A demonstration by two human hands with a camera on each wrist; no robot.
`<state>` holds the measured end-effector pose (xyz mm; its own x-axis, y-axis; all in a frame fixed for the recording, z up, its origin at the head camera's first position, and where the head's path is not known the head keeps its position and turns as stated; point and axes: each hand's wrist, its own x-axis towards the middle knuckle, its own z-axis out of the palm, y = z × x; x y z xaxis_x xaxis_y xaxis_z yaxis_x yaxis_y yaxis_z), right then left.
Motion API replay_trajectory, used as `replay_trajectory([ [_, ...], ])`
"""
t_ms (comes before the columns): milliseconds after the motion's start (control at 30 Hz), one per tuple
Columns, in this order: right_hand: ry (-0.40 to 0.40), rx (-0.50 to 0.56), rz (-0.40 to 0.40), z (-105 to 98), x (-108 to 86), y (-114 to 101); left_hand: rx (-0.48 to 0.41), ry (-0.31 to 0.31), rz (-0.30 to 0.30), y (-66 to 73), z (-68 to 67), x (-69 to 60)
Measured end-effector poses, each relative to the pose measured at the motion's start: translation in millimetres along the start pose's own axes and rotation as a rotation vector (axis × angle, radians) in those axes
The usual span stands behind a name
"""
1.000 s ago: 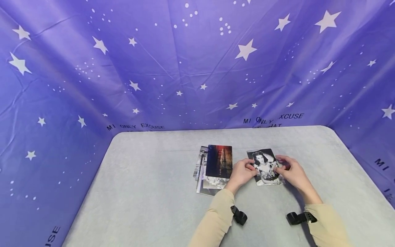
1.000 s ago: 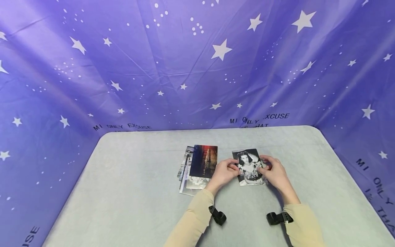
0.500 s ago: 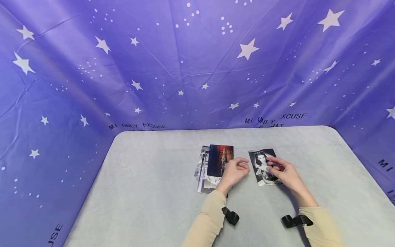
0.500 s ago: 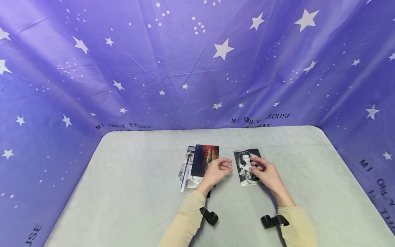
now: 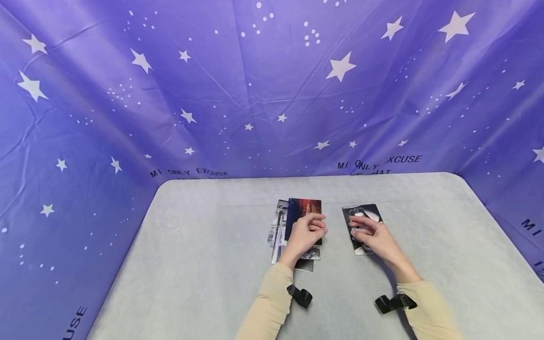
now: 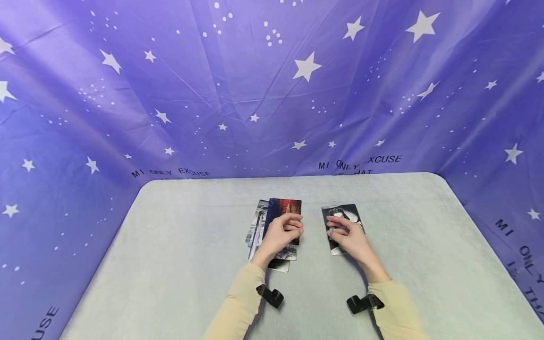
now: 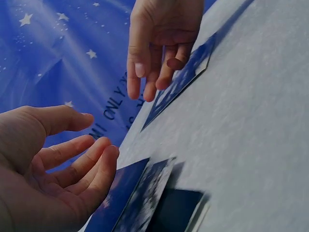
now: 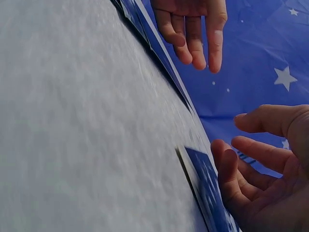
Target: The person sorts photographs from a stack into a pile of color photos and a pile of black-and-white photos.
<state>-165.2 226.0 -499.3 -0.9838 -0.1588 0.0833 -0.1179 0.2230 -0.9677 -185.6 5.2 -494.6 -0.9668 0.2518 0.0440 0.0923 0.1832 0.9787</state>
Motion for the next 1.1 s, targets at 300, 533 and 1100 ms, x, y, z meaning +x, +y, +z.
replay_trajectory([
  [300,-0.053,-0.002,-0.001,21,11.6,-6,-0.020,0.035,0.015,-5.1,-20.9,-1.0],
  [533,-0.076,0.033,0.074,37,17.1,-6,0.000,0.072,-0.012,-6.6,-42.2,-6.0],
  [1100,-0.075,-0.122,0.022,65,28.2,-10,0.112,0.162,-0.040,-20.6,-72.1,-11.4],
])
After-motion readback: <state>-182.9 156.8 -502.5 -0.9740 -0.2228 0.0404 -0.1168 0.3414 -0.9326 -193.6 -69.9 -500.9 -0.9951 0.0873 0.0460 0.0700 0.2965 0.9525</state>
